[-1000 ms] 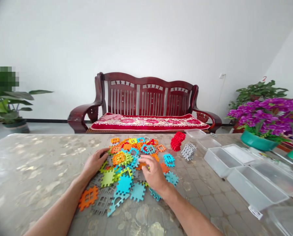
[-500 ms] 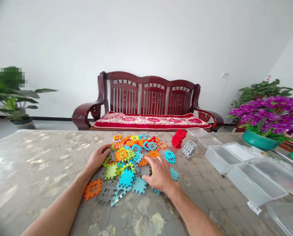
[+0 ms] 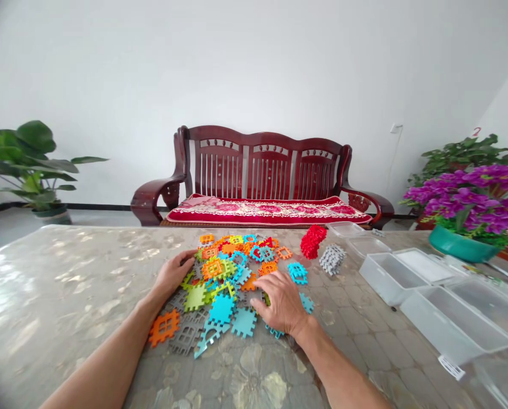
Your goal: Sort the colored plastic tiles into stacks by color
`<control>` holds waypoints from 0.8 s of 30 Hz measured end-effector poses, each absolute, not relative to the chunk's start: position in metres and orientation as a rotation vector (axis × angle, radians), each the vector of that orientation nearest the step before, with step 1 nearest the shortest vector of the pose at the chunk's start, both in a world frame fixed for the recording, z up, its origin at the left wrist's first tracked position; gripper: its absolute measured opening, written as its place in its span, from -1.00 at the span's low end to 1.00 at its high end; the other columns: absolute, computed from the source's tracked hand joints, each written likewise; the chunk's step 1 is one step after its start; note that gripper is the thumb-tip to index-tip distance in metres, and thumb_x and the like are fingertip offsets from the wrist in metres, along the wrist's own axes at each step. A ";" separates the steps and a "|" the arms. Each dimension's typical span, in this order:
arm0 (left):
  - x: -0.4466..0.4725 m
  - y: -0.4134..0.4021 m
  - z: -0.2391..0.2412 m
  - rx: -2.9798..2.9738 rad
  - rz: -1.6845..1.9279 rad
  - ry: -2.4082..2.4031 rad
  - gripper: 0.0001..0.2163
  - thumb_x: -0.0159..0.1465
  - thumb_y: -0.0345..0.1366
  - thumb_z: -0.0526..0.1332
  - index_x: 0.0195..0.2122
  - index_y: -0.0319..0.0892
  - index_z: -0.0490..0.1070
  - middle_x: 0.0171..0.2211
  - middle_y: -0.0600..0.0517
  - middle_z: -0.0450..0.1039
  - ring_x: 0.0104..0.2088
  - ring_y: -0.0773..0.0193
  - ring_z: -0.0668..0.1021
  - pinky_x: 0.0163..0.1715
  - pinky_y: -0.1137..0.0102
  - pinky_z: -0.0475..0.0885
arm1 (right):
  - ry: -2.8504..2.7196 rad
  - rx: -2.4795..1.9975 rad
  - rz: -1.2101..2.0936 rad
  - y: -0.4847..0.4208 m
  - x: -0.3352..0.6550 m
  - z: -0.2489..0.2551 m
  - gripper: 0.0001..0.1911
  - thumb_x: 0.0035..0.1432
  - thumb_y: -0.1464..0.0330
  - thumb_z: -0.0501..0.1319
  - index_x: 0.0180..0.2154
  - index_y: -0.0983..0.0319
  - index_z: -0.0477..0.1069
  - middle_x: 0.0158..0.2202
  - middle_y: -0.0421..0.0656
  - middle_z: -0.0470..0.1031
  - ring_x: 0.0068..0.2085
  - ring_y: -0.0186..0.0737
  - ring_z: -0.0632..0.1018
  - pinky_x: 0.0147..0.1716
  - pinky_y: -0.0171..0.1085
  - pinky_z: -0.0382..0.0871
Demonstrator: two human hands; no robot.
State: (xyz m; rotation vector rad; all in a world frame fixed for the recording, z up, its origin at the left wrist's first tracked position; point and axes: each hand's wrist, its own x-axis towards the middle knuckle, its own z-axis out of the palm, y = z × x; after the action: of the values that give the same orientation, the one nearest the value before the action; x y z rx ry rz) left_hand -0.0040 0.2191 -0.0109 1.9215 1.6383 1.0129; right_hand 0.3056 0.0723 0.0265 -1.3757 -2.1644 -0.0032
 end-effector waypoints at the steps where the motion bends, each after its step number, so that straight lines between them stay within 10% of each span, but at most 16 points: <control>1: -0.003 0.219 -0.010 1.914 1.020 1.616 -0.61 0.28 -0.18 0.08 0.05 -0.14 0.51 -0.05 0.00 0.62 -0.08 0.14 0.61 -0.01 0.31 0.45 | -2.142 -1.365 -0.009 0.072 0.306 0.026 -0.78 0.16 0.30 0.26 -0.13 0.13 0.54 -0.13 -0.12 0.61 -0.08 -0.05 0.53 -0.02 -0.05 0.33; 24: 0.000 0.216 -0.008 1.798 1.140 1.341 -0.57 0.15 -0.17 0.18 0.02 -0.21 0.53 -0.24 0.00 0.63 -0.22 0.14 0.62 -0.15 0.31 0.49 | -2.402 -1.576 0.085 0.184 0.292 0.031 -0.28 -0.01 0.50 0.27 0.23 0.11 0.34 0.09 -0.09 0.51 0.10 -0.04 0.45 0.10 -0.10 0.33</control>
State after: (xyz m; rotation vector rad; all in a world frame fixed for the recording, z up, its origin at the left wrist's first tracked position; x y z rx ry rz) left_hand 0.0003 0.2163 -0.0083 1.7983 1.3411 1.1405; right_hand 0.2919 0.1844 0.0313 -1.5763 -2.4018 0.0845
